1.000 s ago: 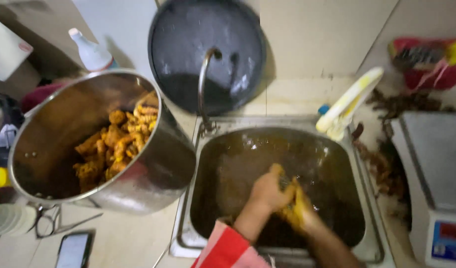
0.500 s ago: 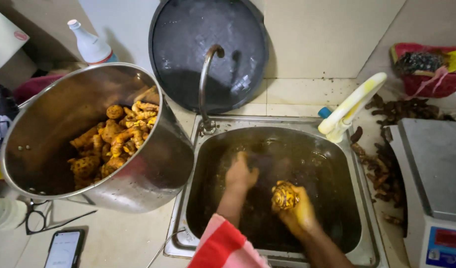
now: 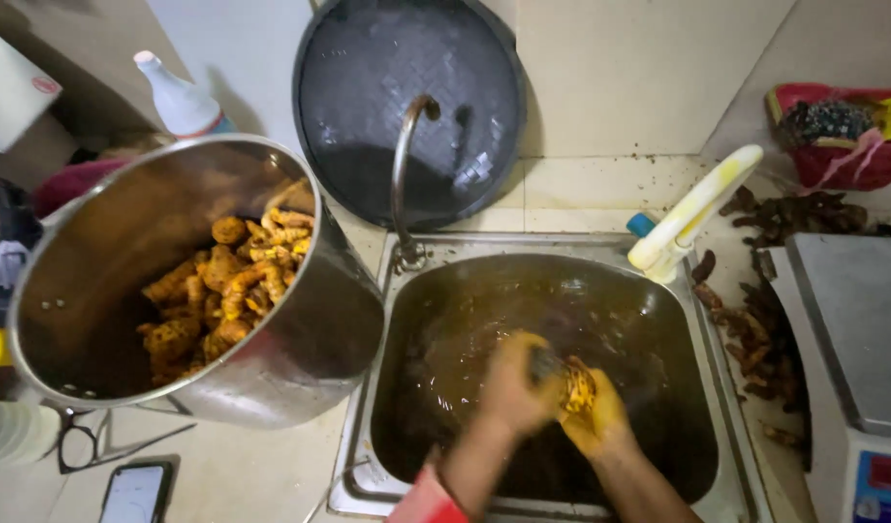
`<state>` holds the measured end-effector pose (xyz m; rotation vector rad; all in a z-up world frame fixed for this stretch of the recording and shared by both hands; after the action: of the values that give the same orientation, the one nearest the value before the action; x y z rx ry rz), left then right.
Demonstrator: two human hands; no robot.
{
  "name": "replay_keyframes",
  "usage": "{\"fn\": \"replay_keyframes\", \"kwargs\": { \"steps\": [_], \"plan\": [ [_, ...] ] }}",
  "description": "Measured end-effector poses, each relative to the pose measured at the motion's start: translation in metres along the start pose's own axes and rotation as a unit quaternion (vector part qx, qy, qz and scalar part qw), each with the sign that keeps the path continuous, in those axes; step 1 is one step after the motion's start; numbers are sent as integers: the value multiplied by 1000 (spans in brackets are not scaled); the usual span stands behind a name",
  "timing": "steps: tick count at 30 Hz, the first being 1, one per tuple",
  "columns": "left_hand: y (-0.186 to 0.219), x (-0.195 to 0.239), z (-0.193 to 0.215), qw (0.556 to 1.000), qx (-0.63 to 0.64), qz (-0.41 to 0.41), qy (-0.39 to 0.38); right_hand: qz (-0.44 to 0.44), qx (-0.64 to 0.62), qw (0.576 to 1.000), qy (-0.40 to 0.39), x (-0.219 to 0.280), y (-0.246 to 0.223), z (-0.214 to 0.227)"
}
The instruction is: Cleaning and scraping turmeric roots in a sink and placing them into a large pot.
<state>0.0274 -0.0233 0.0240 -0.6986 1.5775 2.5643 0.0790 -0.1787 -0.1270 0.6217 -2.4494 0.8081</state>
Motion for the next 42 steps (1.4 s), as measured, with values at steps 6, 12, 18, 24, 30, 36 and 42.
{"fn": "replay_keyframes", "kwargs": {
  "steps": [6, 12, 18, 24, 30, 36, 42],
  "plan": [
    [17, 25, -51, 970, -191, 64, -135, -14, 11, 998, 54, -32, 4, 47],
    [-56, -10, -48, 930, -208, 279, -119, 173, 90, 981, -18, 24, 1, -22],
    [-158, 31, 20, 816, -378, 404, -166, -63, -71, 994, -58, 25, -13, -28],
    [-66, 13, 19, 926, -103, 344, -116, 80, 11, 997, 2, 16, -5, -10],
    [37, 19, -31, 989, -138, -46, -8, 83, 42, 995, 23, 18, -1, -11],
    [-6, 16, -63, 966, -221, 105, -81, 293, 231, 928, -19, 21, 4, -6],
    [-124, -2, -26, 906, -411, 103, 5, 283, 151, 947, 25, 49, -8, -44]
  ]
}}
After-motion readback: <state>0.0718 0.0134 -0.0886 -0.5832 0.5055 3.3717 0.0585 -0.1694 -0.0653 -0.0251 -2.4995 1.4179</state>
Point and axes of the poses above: each hand's wrist, its own x-axis away from the middle knuckle, its own z-axis out of the back of the hand, y = z × x, the point moved 2 cm from there along -x, towards the middle knuckle, and after that the axes turned 1 degree about -x, right-handed, at the moved point
